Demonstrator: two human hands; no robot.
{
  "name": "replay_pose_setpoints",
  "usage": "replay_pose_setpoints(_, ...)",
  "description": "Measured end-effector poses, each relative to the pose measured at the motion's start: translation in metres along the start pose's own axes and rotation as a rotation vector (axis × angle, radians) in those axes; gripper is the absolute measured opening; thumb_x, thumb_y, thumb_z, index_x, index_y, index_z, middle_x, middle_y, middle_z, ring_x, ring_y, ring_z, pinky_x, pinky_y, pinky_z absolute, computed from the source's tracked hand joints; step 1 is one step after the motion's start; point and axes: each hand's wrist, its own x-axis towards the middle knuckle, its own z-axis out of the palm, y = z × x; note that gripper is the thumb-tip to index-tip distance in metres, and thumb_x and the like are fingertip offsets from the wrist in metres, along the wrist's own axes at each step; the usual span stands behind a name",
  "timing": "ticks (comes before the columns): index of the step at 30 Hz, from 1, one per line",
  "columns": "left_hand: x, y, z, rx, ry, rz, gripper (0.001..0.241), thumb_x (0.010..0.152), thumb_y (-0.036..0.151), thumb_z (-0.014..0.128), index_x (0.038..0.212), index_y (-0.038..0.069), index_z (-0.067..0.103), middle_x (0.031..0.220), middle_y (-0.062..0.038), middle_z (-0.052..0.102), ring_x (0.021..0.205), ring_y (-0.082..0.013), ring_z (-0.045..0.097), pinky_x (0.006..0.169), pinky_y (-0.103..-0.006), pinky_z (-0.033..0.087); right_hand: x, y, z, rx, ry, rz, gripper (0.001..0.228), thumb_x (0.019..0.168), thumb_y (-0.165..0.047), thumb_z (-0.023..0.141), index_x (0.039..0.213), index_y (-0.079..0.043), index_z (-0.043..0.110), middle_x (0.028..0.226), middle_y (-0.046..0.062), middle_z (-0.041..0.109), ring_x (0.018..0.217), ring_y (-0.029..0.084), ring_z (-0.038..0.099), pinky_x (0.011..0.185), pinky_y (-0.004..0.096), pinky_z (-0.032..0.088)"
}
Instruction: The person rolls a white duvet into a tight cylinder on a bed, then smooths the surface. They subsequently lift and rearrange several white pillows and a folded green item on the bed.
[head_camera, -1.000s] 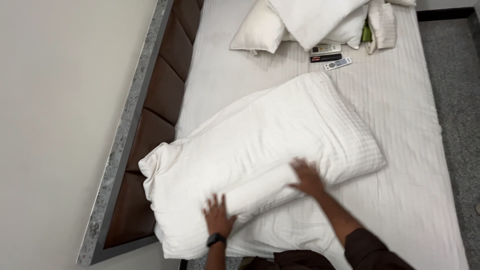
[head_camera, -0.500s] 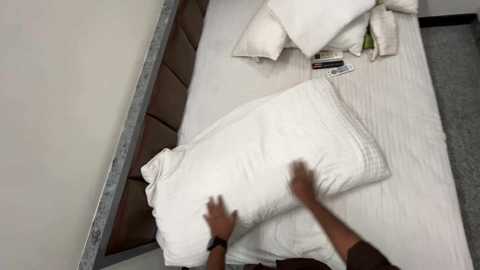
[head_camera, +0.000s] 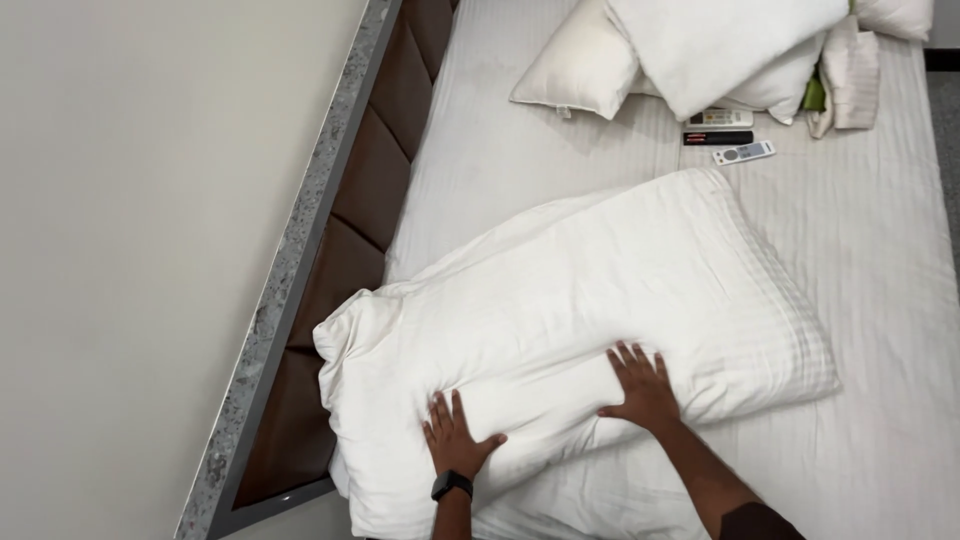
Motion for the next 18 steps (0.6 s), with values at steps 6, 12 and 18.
replay_pose_setpoints(6,0.03,-0.015,0.03,-0.026,0.009,-0.053,0.147,0.059,0.087,0.078,0.163,0.019,0.0,0.171,-0.017,-0.005,0.159,-0.0326,-0.004,0.128,-0.0518,0.004,0.016,-0.004,0.009,-0.073,-0.076,0.084,0.133,0.063,-0.097,0.061,0.162,-0.023,0.011,0.172,0.002,0.008,0.159,0.023,0.007,0.128,0.054,0.005)
replay_pose_setpoints(12,0.093,-0.016,0.043,-0.014,-0.143,0.013,0.149,0.064,0.086,0.078,0.163,0.013,-0.006,0.17,-0.022,-0.01,0.158,-0.0373,-0.008,0.126,-0.0541,0.0,0.067,-0.011,0.016,-0.028,-0.311,0.089,0.139,0.068,-0.094,0.066,0.164,-0.018,-0.001,0.173,0.006,-0.003,0.16,0.028,-0.003,0.127,0.054,-0.001)
replay_pose_setpoints(18,0.121,-0.023,0.051,-0.015,-0.111,0.048,0.151,0.061,0.089,0.077,0.162,0.012,-0.005,0.169,-0.021,-0.006,0.158,-0.037,-0.004,0.126,-0.0553,0.003,0.082,0.001,0.045,0.108,-0.237,0.054,0.123,0.078,-0.083,0.066,0.163,-0.015,0.007,0.172,0.009,0.002,0.158,0.03,-0.001,0.125,0.055,0.001)
